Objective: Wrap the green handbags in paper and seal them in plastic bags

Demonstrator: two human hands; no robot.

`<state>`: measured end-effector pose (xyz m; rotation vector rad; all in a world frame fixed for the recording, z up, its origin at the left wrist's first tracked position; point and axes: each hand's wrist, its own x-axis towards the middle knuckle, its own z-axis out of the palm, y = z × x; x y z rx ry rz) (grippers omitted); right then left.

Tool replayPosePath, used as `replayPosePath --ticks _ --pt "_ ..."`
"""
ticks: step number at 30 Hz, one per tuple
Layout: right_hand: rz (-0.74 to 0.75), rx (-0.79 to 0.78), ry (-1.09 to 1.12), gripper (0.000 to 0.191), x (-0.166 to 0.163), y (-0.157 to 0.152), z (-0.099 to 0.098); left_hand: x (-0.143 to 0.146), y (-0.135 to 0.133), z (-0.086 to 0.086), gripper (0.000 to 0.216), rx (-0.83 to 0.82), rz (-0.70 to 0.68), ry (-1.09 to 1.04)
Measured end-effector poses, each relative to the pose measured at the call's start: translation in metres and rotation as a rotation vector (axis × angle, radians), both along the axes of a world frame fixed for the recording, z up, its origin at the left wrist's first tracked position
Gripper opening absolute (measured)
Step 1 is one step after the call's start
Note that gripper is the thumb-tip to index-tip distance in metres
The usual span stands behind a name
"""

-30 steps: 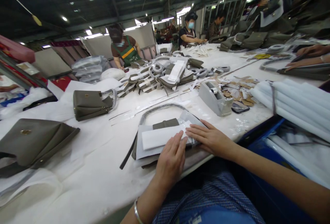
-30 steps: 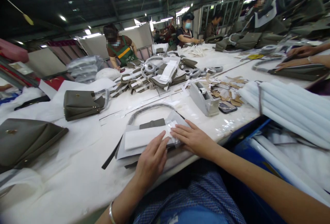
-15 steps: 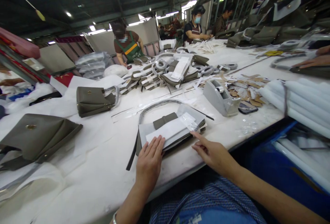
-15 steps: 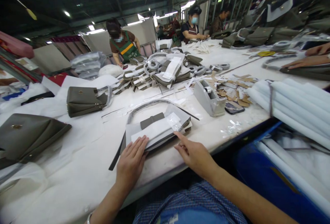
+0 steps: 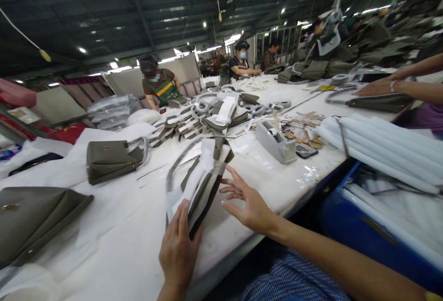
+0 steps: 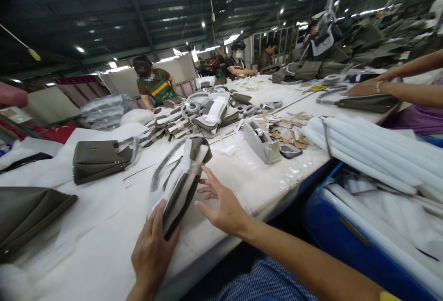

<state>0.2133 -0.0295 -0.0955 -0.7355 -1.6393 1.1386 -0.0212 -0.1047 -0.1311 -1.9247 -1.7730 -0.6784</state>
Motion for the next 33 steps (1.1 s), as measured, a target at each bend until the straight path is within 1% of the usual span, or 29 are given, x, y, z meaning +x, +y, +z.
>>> replayPosePath --ticks 2,4,5,7,8,9,11,12,15,19,21,22,23,26,27,28,29,31,32,33 --pt "-0.032 0.197 -0.163 0.062 0.015 0.019 -0.002 -0.005 -0.001 -0.001 0.07 -0.006 0.03 -0.049" --pt "-0.168 0.354 -0.379 0.038 0.04 0.045 -0.011 -0.007 -0.001 -0.002 0.068 -0.026 0.034 -0.087" --pt "-0.262 0.38 -0.506 0.034 0.055 0.059 -0.017 -0.007 -0.001 -0.003 0.069 -0.033 0.028 -0.101" --pt "-0.409 0.346 -0.797 0.04 0.083 0.084 -0.03 -0.006 0.0 -0.004 0.071 -0.033 0.012 -0.119" --pt "-0.438 0.31 -0.922 0.042 0.095 0.093 -0.035 -0.006 0.001 -0.004 0.071 -0.026 0.01 -0.127" --pt "-0.443 0.281 -1.017 0.041 0.105 0.1 -0.038 -0.005 0.001 -0.004 0.072 -0.017 0.014 -0.136" --pt "-0.414 0.25 -1.105 0.028 0.118 0.105 -0.042 -0.004 0.001 -0.004 0.072 -0.004 0.026 -0.15" --pt "-0.4 0.248 -1.117 0.023 0.122 0.105 -0.042 -0.004 0.001 -0.004 0.073 0.001 0.031 -0.154" --pt "-0.4 0.231 -1.159 0.026 0.127 0.094 -0.037 -0.004 0.001 -0.003 0.073 0.01 0.032 -0.152" --pt "-0.464 0.159 -1.187 0.026 0.134 0.067 -0.02 -0.004 0.001 -0.001 0.074 0.02 0.024 -0.149" --pt "-0.438 0.121 -1.173 0.024 0.136 0.05 -0.01 -0.004 0.0 -0.001 0.075 0.028 0.026 -0.153" --pt "-0.373 0.109 -1.153 0.022 0.136 0.04 -0.004 -0.004 0.0 -0.001 0.075 0.032 0.03 -0.157" --pt "-0.264 0.096 -1.125 0.019 0.135 0.031 0.002 -0.004 0.0 -0.001 0.074 0.034 0.034 -0.163" --pt "0.191 -0.01 -1.019 0.017 0.127 0.014 0.015 -0.003 0.0 -0.001 0.073 0.036 0.054 -0.184" --pt "0.272 -0.034 -0.99 0.02 0.123 0.013 0.017 -0.003 0.0 0.0 0.072 0.036 0.062 -0.188" --pt "0.271 -0.028 -0.965 0.025 0.118 0.015 0.017 -0.003 0.0 0.0 0.071 0.039 0.07 -0.19" --pt "0.195 0.012 -0.941 0.029 0.112 0.021 0.014 -0.002 0.0 0.0 0.071 0.042 0.074 -0.189" --pt "-0.059 0.15 -0.879 0.032 0.098 0.037 0.004 -0.002 0.0 0.0 0.071 0.045 0.076 -0.183" --pt "-0.167 0.204 -0.843 0.034 0.091 0.047 -0.002 -0.002 0.0 0.0 0.071 0.044 0.075 -0.181" --pt "-0.238 0.225 -0.815 0.038 0.083 0.056 -0.009 -0.002 0.0 0.0 0.071 0.04 0.074 -0.179"
